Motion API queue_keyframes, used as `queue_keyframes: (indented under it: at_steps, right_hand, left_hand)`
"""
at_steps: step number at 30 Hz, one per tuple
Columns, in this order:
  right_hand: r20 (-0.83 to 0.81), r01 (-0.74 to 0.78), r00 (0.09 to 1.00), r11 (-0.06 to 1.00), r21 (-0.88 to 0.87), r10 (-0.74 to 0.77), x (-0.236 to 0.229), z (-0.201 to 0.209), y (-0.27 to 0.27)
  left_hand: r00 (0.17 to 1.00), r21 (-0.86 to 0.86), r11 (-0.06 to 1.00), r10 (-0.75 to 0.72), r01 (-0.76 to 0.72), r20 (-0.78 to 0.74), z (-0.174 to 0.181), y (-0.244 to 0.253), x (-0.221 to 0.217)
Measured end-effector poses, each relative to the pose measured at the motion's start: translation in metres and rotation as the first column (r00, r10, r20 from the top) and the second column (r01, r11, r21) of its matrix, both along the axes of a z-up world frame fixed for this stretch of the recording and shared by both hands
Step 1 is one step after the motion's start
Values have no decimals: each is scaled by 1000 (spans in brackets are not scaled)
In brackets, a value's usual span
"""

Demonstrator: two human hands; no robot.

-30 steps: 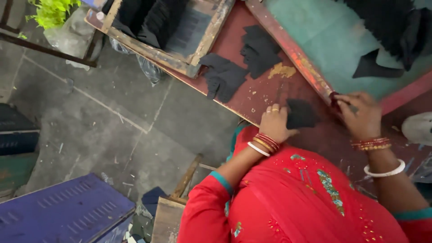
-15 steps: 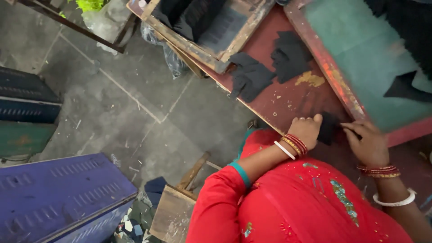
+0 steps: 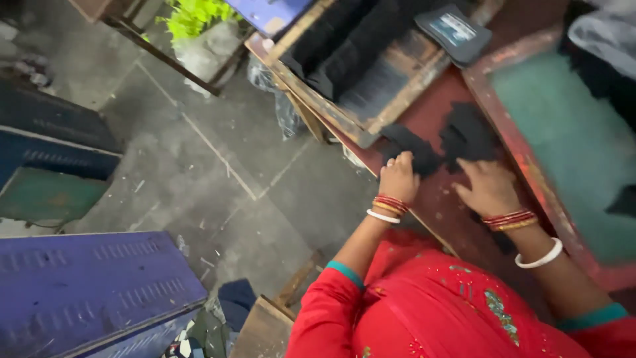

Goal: The person folds black fabric pieces on a wooden table. They repeatedly pick up the fabric, fold it, and place it into a wooden crate. The camera moves frequently, showing the surrounding workshop area with blue crates and plastic bags.

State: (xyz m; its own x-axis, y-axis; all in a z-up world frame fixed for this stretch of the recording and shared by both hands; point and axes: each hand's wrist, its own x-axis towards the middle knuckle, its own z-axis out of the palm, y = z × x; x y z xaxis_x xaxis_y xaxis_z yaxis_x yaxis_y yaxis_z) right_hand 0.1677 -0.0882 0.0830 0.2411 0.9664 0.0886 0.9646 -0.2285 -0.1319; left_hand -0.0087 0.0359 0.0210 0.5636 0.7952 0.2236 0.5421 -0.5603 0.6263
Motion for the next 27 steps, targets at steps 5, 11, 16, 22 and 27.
queue_keyframes:
  at_steps: [5,11,16,22,27]
  right_hand:
    - [24,41,999,994,-101,-39,23,-46,-30]
    - [-92,236,962,950,-205,-259,86,-80,-103]
    - [-169,413,894,910,-42,-414,79,-32,-132]
    - [-261,295,926,954,56,-272,57,-4,-138]
    - [-94,-36,995,995,-97,27,36,9,-110]
  left_hand:
    - [995,122,987,101,-102,21,34,6,-29]
    - [990,-11,992,127,-126,60,-8,27,-46]
    - [996,-49,998,41,-38,74,-27,31,-49]
    - [998,-27,999,36,-35,51,-23,38,-47]
    - [996,-53,998,41,-37,77,-22,38,-50]
